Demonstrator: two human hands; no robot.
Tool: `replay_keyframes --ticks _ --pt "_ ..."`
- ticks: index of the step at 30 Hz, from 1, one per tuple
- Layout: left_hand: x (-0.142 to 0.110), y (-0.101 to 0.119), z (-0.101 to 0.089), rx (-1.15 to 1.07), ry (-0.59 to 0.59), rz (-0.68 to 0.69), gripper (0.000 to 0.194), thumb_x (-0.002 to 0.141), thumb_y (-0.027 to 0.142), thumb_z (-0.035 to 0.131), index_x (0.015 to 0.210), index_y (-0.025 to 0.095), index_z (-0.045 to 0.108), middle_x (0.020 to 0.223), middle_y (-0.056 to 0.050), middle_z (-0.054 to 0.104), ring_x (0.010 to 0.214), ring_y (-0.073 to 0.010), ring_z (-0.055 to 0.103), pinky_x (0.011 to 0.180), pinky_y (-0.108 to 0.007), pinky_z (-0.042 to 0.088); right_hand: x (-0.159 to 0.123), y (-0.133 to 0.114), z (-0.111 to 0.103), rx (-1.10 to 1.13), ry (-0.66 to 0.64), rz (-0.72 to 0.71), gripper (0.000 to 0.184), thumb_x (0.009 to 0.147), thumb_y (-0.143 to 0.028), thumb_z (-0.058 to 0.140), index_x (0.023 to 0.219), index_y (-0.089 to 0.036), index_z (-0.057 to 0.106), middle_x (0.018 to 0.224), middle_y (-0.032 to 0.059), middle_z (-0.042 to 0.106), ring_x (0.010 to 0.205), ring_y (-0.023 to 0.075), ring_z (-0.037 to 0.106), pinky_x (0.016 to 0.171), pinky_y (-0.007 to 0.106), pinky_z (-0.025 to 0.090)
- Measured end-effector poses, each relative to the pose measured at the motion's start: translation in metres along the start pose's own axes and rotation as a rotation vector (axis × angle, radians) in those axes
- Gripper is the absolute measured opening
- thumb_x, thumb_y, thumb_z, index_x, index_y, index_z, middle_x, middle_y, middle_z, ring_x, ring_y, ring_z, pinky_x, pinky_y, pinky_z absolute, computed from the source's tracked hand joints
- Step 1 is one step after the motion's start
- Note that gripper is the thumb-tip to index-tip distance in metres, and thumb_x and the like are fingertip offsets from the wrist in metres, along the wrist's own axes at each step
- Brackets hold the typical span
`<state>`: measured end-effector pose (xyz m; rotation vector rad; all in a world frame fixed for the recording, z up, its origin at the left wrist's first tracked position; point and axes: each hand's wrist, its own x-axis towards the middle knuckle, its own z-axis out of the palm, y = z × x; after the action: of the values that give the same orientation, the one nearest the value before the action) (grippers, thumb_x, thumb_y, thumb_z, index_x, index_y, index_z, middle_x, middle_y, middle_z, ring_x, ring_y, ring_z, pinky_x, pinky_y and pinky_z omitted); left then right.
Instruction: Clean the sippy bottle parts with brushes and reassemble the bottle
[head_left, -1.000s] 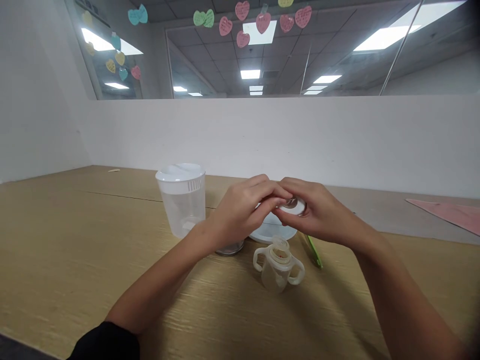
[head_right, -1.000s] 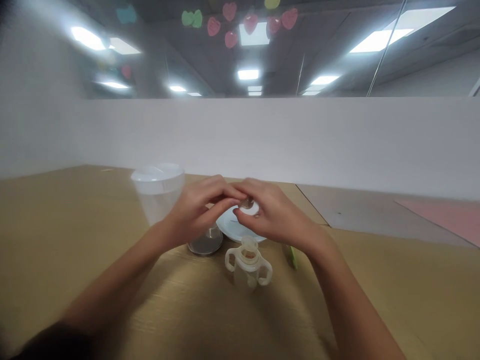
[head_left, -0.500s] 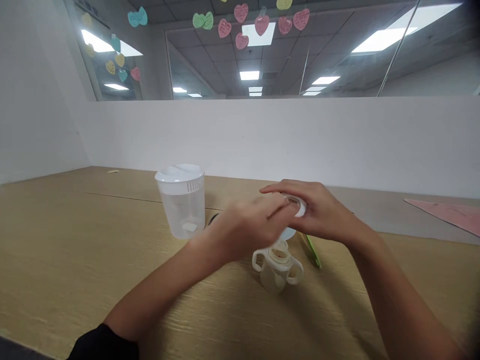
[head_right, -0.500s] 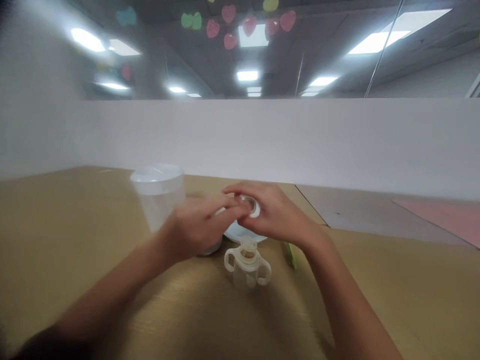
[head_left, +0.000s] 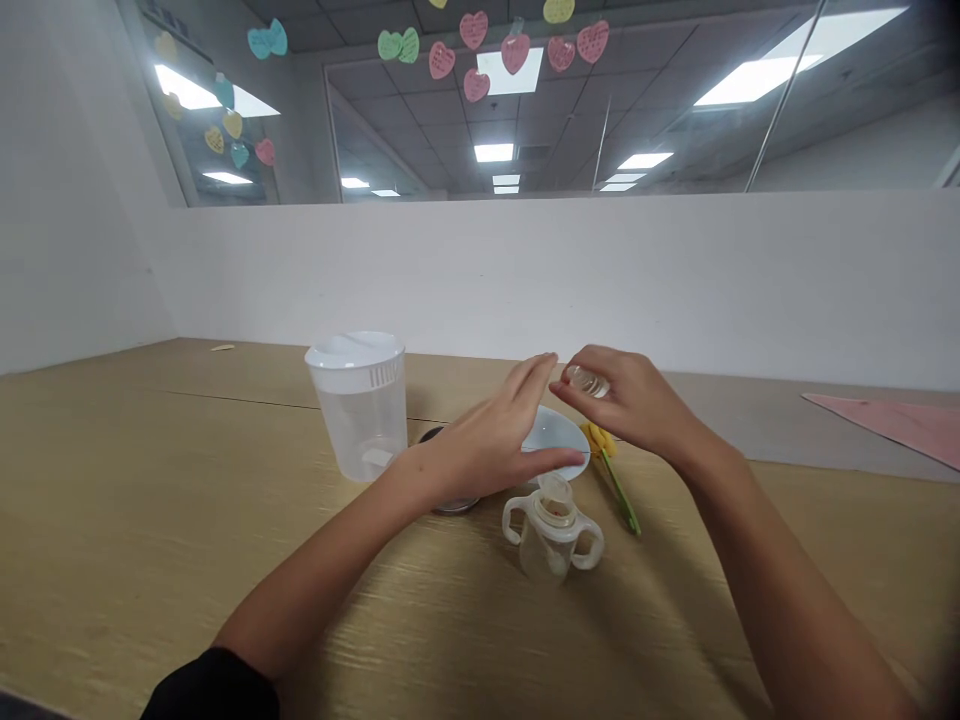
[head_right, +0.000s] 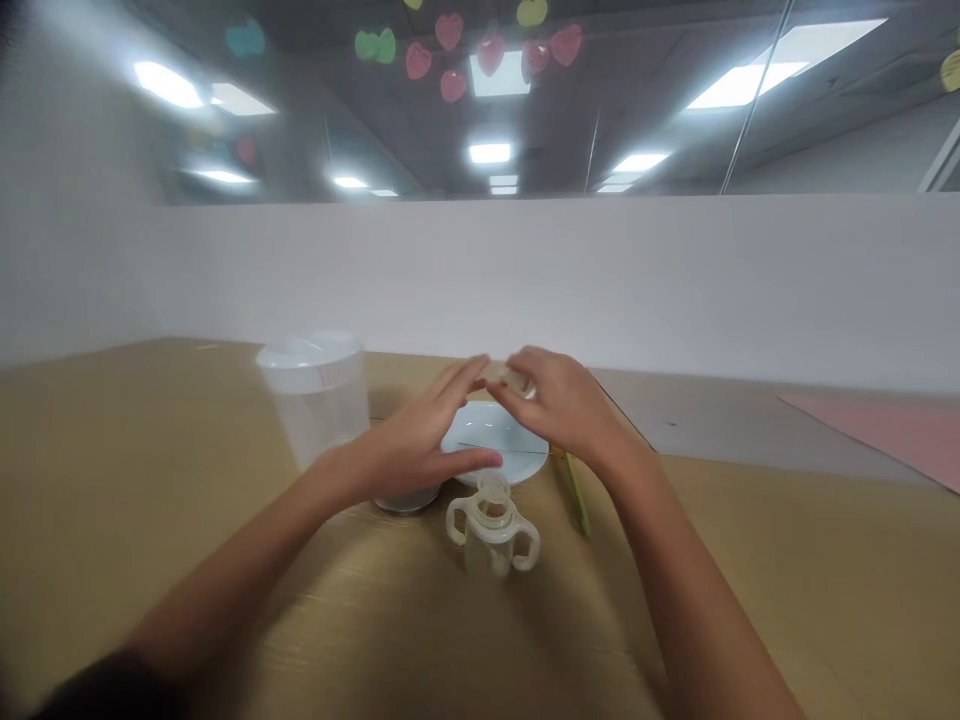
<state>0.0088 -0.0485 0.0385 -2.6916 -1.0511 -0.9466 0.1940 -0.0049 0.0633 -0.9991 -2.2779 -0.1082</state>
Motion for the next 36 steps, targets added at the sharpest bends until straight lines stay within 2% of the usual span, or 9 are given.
replay_keyframes --ticks 2,4,6,8,11,15,21,27,36 --pt "-0.002 -0.002 0.0 -0.093 -0.211 -0.109 0.09 0.074 0.06 0.05 0.14 0.015 0.008 0.145 -0.019 0.021 0.126 -0.0283 0.036 0.091 -0.036 0.042 -0.002 -0.001 -0.004 -0.021 0.039 0.05 0.032 0.082 -0.045 0.046 0.072 -0.018 0.058 0.082 0.0044 0.054 0.066 0.0148 0.048 0.061 0.028 0.036" --pt "-0.003 -0.003 0.002 -0.145 -0.47 -0.167 0.097 0.069 0.063 0.054 0.14 0.013 0.011 0.143 -0.019 0.025 0.125 -0.0314 0.036 0.091 -0.036 0.041 -0.003 -0.005 -0.007 -0.001 0.01 0.094 0.039 0.082 -0.051 0.043 0.068 -0.018 0.057 0.082 0.0042 0.05 0.063 0.0135 0.046 0.06 0.028 0.036" --pt "-0.001 -0.004 0.008 -0.181 -0.67 -0.14 0.088 0.068 0.058 0.058 0.137 0.014 0.024 0.139 -0.016 0.035 0.122 -0.03 0.04 0.091 -0.034 0.039 -0.004 -0.008 -0.008 0.035 -0.078 0.126 0.044 0.083 -0.054 0.039 0.067 -0.018 0.058 0.08 0.0034 0.048 0.061 0.0127 0.044 0.058 0.028 0.036" --pt "0.002 -0.005 0.015 -0.224 -0.76 -0.084 0.07 0.071 0.05 0.06 0.128 0.017 0.038 0.13 -0.011 0.047 0.114 -0.0255 0.047 0.089 -0.03 0.038 -0.006 -0.009 -0.009 0.078 -0.205 0.134 0.046 0.084 -0.056 0.036 0.069 -0.019 0.059 0.076 0.0028 0.047 0.061 0.0127 0.043 0.057 0.027 0.035" --pt "0.006 -0.01 0.024 -0.269 -0.789 -0.076 0.048 0.072 0.045 0.06 0.113 0.02 0.05 0.108 -0.004 0.06 0.096 -0.02 0.056 0.077 -0.027 0.041 -0.008 -0.004 -0.007 0.152 -0.469 0.099 0.045 0.081 -0.057 0.04 0.071 -0.018 0.06 0.07 0.0024 0.049 0.06 0.0128 0.042 0.053 0.026 0.033" --pt "0.006 -0.015 0.028 -0.258 -0.799 -0.12 0.042 0.066 0.048 0.063 0.093 0.018 0.056 0.092 -0.002 0.06 0.082 -0.0183 0.056 0.068 -0.025 0.039 -0.008 0.001 -0.005 0.24 -0.728 0.043 0.042 0.075 -0.057 0.05 0.074 -0.018 0.064 0.069 0.0025 0.053 0.058 0.0118 0.041 0.049 0.024 0.029" --pt "0.006 -0.015 0.027 -0.308 -0.785 -0.157 0.04 0.062 0.052 0.065 0.081 0.018 0.054 0.071 0.003 0.054 0.064 -0.013 0.051 0.059 -0.024 0.036 -0.007 -0.007 -0.008 0.249 -0.777 0.02 0.032 0.074 -0.048 0.057 0.091 -0.023 0.068 0.067 0.0003 0.054 0.057 0.0107 0.042 0.048 0.022 0.03" --pt "0.007 -0.017 0.03 -0.349 -0.729 -0.183 0.039 0.061 0.054 0.064 0.068 0.018 0.049 0.06 0.004 0.044 0.056 -0.0106 0.043 0.053 -0.023 0.032 -0.007 -0.007 -0.008 0.271 -0.789 0.017 0.021 0.076 -0.036 0.057 0.091 -0.024 0.067 0.07 -0.0009 0.057 0.059 0.0101 0.045 0.05 0.021 0.033" --pt "0.007 -0.017 0.027 -0.411 -0.702 -0.179 0.036 0.061 0.046 0.068 0.081 0.019 0.053 0.075 0.003 0.054 0.07 -0.0129 0.051 0.064 -0.023 0.037 -0.008 -0.008 -0.012 0.306 -0.768 -0.01 0.024 0.079 -0.034 0.052 0.094 -0.024 0.067 0.077 0.0013 0.062 0.063 0.0117 0.05 0.056 0.024 0.036"
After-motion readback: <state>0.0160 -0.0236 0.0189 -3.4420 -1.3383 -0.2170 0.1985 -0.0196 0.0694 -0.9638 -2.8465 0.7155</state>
